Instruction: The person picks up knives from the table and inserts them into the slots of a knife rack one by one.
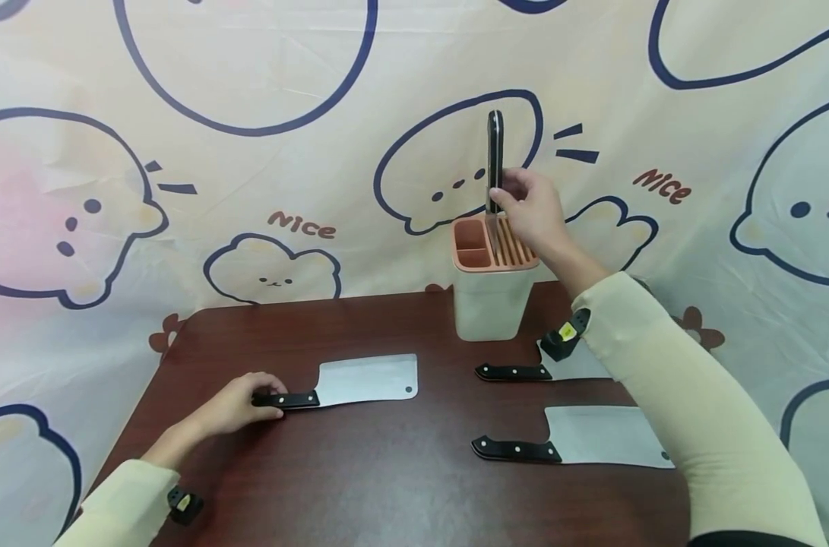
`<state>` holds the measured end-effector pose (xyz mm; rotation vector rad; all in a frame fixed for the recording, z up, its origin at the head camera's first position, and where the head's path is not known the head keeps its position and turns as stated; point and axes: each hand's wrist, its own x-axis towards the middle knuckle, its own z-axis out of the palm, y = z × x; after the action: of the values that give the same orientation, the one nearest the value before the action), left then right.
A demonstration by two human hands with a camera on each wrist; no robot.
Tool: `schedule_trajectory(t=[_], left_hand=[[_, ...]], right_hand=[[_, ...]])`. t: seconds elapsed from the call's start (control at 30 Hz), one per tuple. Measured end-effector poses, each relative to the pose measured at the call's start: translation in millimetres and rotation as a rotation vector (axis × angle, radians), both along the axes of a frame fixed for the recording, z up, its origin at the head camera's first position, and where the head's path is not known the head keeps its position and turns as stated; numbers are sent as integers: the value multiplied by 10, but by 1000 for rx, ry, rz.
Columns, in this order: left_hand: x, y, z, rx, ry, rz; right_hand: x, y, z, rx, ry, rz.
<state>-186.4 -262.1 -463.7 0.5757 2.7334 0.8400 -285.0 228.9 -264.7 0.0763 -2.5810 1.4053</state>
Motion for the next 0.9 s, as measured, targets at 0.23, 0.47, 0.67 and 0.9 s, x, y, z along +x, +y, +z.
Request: schedule_trajectory(t=[0.23, 0.47, 0.67, 0.9], left_hand=[[-8, -49, 63, 48, -46, 31], [4, -102, 164, 111, -3, 31], [34, -138, 282, 184, 25, 53], [80, -98, 482, 319, 76, 86]], right_hand=[[-23, -3, -194, -4, -1, 46], [-70, 17, -353, 39, -32, 44], [-86, 34, -398, 69, -50, 34], [-81, 25, -422, 86, -74, 39]])
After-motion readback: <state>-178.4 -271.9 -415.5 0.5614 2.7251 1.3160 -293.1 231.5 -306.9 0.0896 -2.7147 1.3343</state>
